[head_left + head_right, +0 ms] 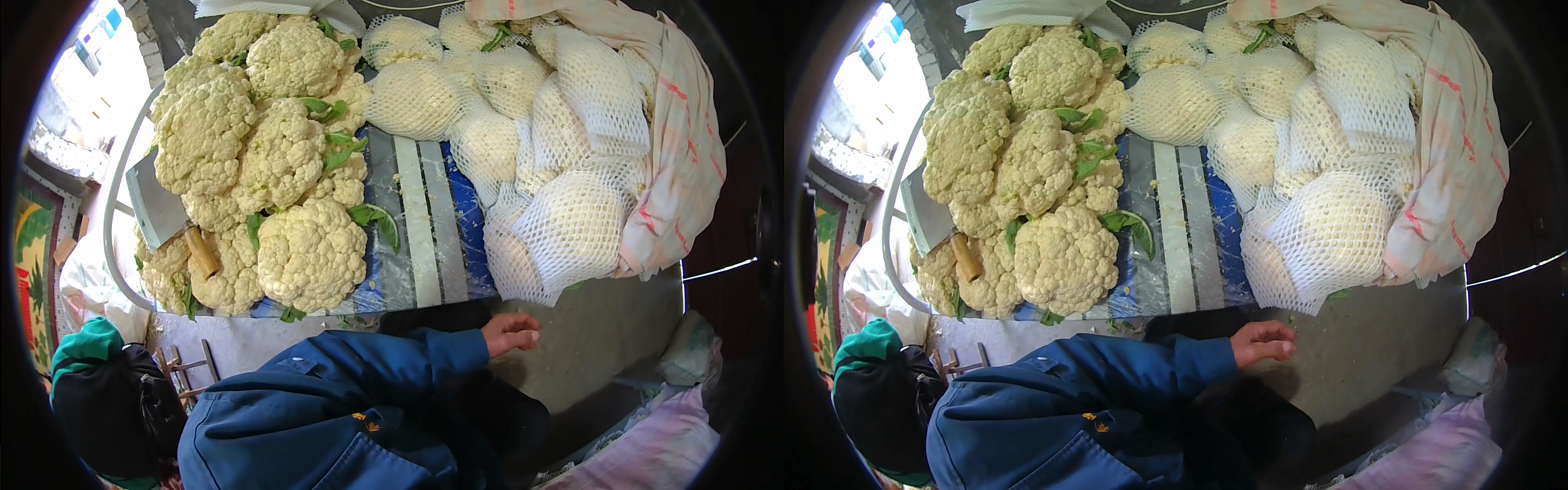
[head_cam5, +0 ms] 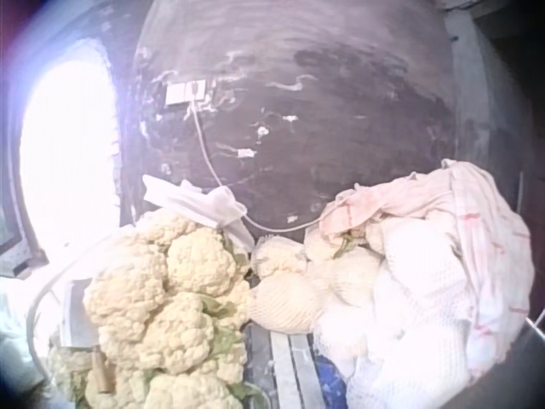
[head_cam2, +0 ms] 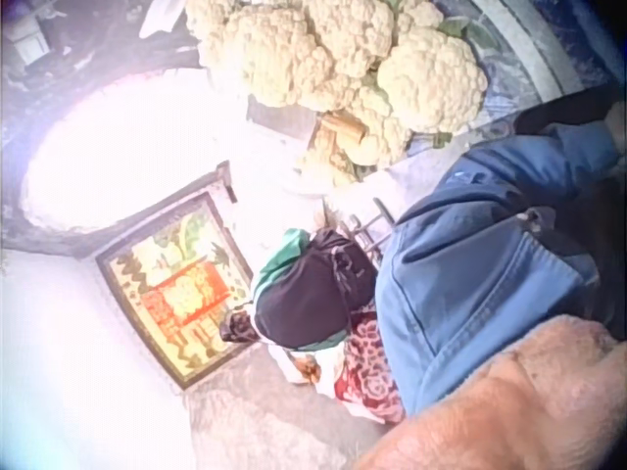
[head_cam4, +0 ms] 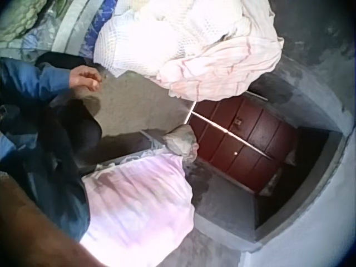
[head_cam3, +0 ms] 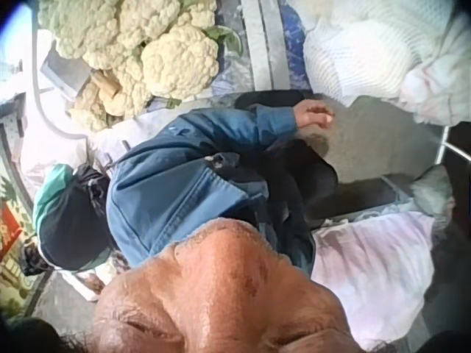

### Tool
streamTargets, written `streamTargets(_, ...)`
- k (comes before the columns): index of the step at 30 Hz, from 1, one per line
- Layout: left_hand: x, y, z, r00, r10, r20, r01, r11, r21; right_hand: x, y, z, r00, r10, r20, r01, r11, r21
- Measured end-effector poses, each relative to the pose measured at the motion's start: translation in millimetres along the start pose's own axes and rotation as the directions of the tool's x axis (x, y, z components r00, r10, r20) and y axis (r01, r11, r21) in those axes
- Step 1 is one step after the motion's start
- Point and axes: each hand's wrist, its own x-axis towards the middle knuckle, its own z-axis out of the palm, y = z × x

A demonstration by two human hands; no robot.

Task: The person removes a cauliflower from a mesh bag, inspects it, and uses a cleaver to trim the stem and outer leaves. The trimmed cauliflower is held and rotated during trimming.

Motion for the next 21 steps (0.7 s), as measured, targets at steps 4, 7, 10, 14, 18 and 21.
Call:
streamTargets(4, -32, 15, -3, 0.998, 0.038, -0.042, -0.038, 0.999, -0.004, 3, -5, -3, 0.998, -0.037, -0.055, 0.036, 0.999, -0.014)
streamTargets(7, -52, 29, -3, 0.995, 0.087, -0.055, -0.085, 0.996, 0.039, 6, -4, -6, 0.993, -0.065, -0.102, 0.063, 0.998, -0.023)
streamTargets(10, -70, 40, -4, 0.986, 0.139, -0.093, -0.131, 0.987, 0.09, 7, 1, -12, 0.983, -0.096, -0.158, 0.092, 0.995, -0.03)
streamTargets(14, -87, 52, -15, 0.969, 0.217, -0.12, -0.197, 0.968, 0.156, 2, 13, -29, 0.954, -0.131, -0.269, 0.122, 0.991, -0.051)
streamTargets(18, -103, 59, -25, 0.963, 0.191, -0.188, -0.165, 0.975, 0.148, -14, 28, -56, 0.9, -0.133, -0.416, 0.115, 0.991, -0.068)
streamTargets(21, -109, 49, -36, 0.957, 0.186, -0.223, -0.158, 0.978, 0.14, -36, 22, -83, 0.866, 0.031, -0.499, -0.081, 0.994, -0.078)
